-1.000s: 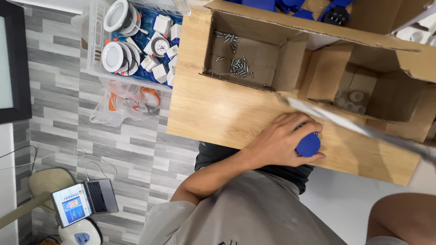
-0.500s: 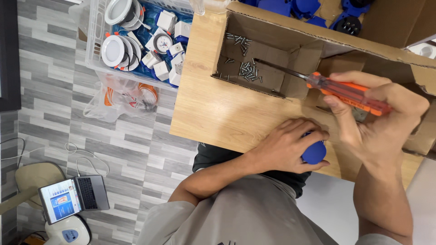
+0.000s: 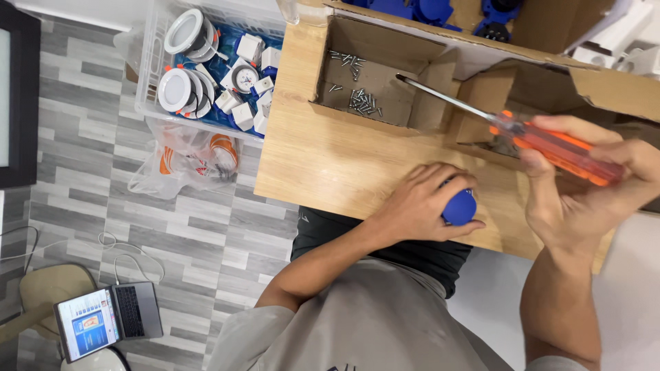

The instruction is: The person assembles a small blue electrical box by inserting screws and tightening them with a screwdriver. They then attach a black plastic component and a white plastic cover to the blue box, securing the assembly with additional screws.

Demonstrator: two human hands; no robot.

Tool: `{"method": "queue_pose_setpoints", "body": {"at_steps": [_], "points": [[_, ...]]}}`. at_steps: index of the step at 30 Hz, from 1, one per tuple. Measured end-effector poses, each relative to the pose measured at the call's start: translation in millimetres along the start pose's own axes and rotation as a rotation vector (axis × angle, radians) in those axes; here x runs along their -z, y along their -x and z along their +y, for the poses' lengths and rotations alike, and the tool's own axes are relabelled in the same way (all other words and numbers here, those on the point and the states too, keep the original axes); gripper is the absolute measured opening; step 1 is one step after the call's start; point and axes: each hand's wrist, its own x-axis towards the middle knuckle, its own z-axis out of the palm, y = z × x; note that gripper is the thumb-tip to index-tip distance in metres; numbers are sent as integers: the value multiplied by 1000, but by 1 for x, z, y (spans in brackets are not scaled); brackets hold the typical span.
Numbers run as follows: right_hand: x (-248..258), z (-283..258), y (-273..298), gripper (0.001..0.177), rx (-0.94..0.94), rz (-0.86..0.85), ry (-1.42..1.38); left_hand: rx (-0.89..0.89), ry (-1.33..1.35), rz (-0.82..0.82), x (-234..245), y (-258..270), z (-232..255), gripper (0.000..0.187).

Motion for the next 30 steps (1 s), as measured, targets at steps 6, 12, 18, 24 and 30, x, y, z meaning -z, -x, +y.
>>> {"method": "queue_pose_setpoints", "body": {"at_steps": [6,12,18,24,30], "points": [[23,0,52,38,-16,242,-113,-58,-56,197,14,-3,18,84],[51,7,121,37,-144,412,-170,-93,114,407,44,6,25,57],[64,-2,157,44,-174,431,-188,46,76,379,63,12,32,45],[63,-18,164,49,-174,438,-95,43,212,318,58,18,30,35],[61,-29,168,52,-189,400,-146,42,194,310,57,27,28,22]]}}
